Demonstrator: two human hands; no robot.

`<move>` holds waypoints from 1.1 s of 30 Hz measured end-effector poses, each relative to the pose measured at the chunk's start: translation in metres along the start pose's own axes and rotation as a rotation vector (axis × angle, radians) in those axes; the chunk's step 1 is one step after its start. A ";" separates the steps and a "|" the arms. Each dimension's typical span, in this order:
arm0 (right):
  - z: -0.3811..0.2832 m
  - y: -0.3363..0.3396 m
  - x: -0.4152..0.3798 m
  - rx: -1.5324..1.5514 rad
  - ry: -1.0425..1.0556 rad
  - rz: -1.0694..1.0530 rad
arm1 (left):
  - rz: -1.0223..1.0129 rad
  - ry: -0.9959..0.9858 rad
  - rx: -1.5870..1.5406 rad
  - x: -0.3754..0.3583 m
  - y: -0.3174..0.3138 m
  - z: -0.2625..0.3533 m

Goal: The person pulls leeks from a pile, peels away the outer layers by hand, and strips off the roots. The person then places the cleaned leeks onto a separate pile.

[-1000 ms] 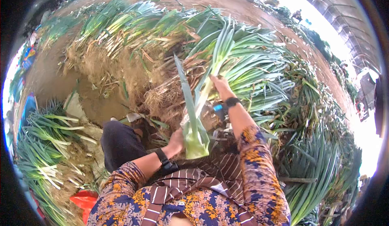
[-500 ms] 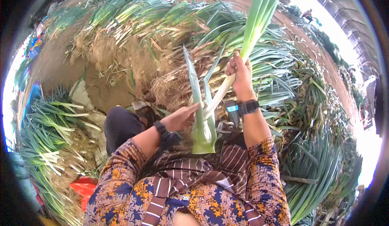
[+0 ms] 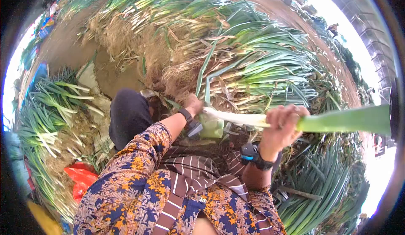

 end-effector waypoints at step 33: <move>-0.099 -0.020 0.037 -0.168 -0.011 0.093 | 0.155 -0.277 0.374 0.042 -0.046 -0.126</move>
Point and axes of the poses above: each hand's wrist, its own x-axis towards the middle knuckle, its own y-axis out of the back of the hand, z = x × y, the point moved 9 cm from there along x, towards the middle knuckle, and after that the axes turned 5 degrees about x, right-handed, at the moved point
